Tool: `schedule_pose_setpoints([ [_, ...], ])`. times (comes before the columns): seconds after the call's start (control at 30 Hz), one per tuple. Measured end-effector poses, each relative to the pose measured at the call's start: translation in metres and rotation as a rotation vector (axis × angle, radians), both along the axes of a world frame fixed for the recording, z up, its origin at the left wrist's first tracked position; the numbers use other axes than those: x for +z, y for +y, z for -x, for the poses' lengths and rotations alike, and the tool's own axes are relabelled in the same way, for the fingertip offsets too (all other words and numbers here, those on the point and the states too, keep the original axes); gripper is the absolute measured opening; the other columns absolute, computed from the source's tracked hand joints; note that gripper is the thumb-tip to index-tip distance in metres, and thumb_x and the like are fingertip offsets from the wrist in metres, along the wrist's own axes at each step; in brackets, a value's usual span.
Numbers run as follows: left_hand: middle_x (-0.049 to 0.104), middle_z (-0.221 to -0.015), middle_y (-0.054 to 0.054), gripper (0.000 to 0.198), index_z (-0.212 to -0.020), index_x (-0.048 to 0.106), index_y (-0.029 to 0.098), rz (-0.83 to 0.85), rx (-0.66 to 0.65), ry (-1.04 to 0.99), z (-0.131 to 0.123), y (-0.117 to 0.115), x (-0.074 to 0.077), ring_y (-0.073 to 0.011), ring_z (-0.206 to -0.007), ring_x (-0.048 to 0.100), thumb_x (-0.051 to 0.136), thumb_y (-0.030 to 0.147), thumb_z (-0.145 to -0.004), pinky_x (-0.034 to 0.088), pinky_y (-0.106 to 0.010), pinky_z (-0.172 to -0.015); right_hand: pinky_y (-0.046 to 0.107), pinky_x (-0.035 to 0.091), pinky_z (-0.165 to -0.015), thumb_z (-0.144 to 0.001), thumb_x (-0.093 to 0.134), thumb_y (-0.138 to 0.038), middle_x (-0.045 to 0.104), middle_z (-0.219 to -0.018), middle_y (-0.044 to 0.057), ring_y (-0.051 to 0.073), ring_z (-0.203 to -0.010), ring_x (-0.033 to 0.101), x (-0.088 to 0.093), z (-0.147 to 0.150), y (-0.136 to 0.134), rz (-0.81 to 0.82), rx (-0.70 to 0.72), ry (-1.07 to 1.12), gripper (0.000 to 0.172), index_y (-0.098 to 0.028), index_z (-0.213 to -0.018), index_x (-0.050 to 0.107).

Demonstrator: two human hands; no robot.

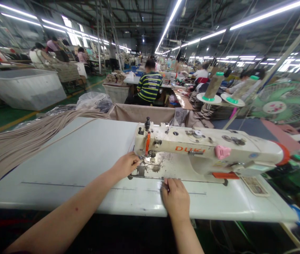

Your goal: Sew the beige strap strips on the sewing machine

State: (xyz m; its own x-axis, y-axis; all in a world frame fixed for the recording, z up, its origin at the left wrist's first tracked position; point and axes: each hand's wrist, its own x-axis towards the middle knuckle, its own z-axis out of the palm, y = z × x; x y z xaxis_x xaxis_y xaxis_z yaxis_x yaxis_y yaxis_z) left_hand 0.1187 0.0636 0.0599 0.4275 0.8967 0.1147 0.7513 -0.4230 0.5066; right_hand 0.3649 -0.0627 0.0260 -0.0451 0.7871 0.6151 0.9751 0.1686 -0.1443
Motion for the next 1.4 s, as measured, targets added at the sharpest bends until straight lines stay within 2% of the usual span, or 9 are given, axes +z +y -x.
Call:
schedule_pose_setpoints([
  [0.2,0.07,-0.114,-0.012,0.016,-0.098,0.072,0.018,0.024,0.094,0.075,-0.017,-0.025,0.002,-0.0234,-0.098,0.069,0.058,0.024,-0.095,0.056,-0.034,-0.089,0.035,0.039,-0.072,-0.107,0.045,-0.031,0.062,-0.074,0.004,0.021,-0.072,0.055,0.002,0.001,0.0,0.015,-0.024,-0.015,0.033,-0.023,-0.078,0.059],
  [0.43,0.072,-0.111,-0.016,0.022,-0.102,0.071,0.016,0.08,0.094,0.152,-0.033,-0.04,0.005,-0.0278,-0.098,0.072,0.057,0.03,-0.093,0.058,-0.037,-0.089,0.035,0.041,-0.072,-0.105,0.047,-0.03,0.065,-0.076,0.005,0.022,-0.073,0.058,0.004,0.001,-0.002,0.007,-0.021,-0.015,0.029,-0.023,-0.081,0.06],
  [0.6,0.073,-0.11,-0.02,0.033,-0.117,0.066,0.012,0.09,0.047,0.187,-0.036,-0.052,0.003,-0.027,-0.09,0.075,0.051,0.013,-0.089,0.06,-0.036,-0.08,0.036,0.042,-0.07,-0.103,0.049,-0.029,0.066,-0.075,0.004,0.023,-0.072,0.061,0.0,-0.002,-0.002,-0.053,0.017,-0.011,0.022,-0.024,-0.084,0.06],
  [0.73,0.067,-0.131,-0.02,0.052,-0.131,0.059,0.016,0.101,-0.012,0.164,-0.029,-0.067,0.01,-0.0275,-0.101,0.074,0.061,0.012,-0.08,0.06,-0.038,-0.092,0.035,0.044,-0.066,-0.104,0.046,-0.032,0.067,-0.075,0.003,0.022,-0.069,0.063,-0.003,-0.005,0.0,-0.101,0.04,-0.018,0.025,-0.025,-0.086,0.061],
  [0.87,0.057,-0.142,-0.019,0.06,-0.127,0.062,0.015,0.213,-0.051,0.119,-0.022,-0.081,0.02,-0.0345,-0.121,0.065,0.079,0.018,-0.07,0.053,-0.044,-0.111,0.035,0.049,-0.066,-0.108,0.04,-0.04,0.07,-0.076,0.003,0.022,-0.068,0.067,-0.006,-0.01,0.004,-0.161,0.068,-0.029,0.034,-0.025,-0.088,0.063],
  [1.03,0.052,-0.148,-0.015,0.082,-0.133,0.059,0.018,0.203,-0.091,-0.022,-0.019,-0.084,0.014,-0.0346,-0.139,0.052,0.095,0.029,-0.06,0.039,-0.041,-0.125,0.033,0.056,-0.068,-0.108,0.045,-0.046,0.076,-0.084,0.006,0.022,-0.074,0.072,-0.02,-0.024,-0.004,-0.152,0.152,0.114,0.033,-0.026,-0.097,0.069],
  [1.13,0.058,-0.142,-0.014,0.066,-0.126,0.063,0.019,0.237,-0.123,-0.03,-0.018,-0.084,0.009,-0.033,-0.132,0.059,0.091,0.035,-0.069,0.043,-0.041,-0.122,0.033,0.058,-0.068,-0.105,0.052,-0.046,0.076,-0.085,0.007,0.024,-0.074,0.072,-0.028,-0.032,-0.027,-0.089,0.16,0.321,0.03,-0.025,-0.096,0.071],
  [1.3,0.056,-0.149,-0.014,0.045,-0.129,0.062,0.02,0.068,-0.234,0.063,-0.011,-0.093,-0.002,-0.0302,-0.139,0.056,0.07,0.022,-0.085,0.041,-0.044,-0.125,0.032,0.056,-0.066,-0.105,0.048,-0.056,0.071,-0.074,0.006,0.022,-0.068,0.068,-0.028,-0.043,-0.084,-0.064,-0.096,0.645,0.045,-0.023,-0.083,0.07],
  [1.4,0.058,-0.144,-0.015,0.035,-0.123,0.062,0.02,-0.039,-0.292,0.064,-0.004,-0.091,-0.018,-0.0321,-0.137,0.058,0.064,0.033,-0.091,0.044,-0.051,-0.122,0.03,0.054,-0.062,-0.104,0.041,-0.064,0.069,-0.07,0.005,0.022,-0.065,0.066,-0.032,-0.067,-0.112,-0.007,-0.347,0.737,0.056,-0.021,-0.081,0.069],
])
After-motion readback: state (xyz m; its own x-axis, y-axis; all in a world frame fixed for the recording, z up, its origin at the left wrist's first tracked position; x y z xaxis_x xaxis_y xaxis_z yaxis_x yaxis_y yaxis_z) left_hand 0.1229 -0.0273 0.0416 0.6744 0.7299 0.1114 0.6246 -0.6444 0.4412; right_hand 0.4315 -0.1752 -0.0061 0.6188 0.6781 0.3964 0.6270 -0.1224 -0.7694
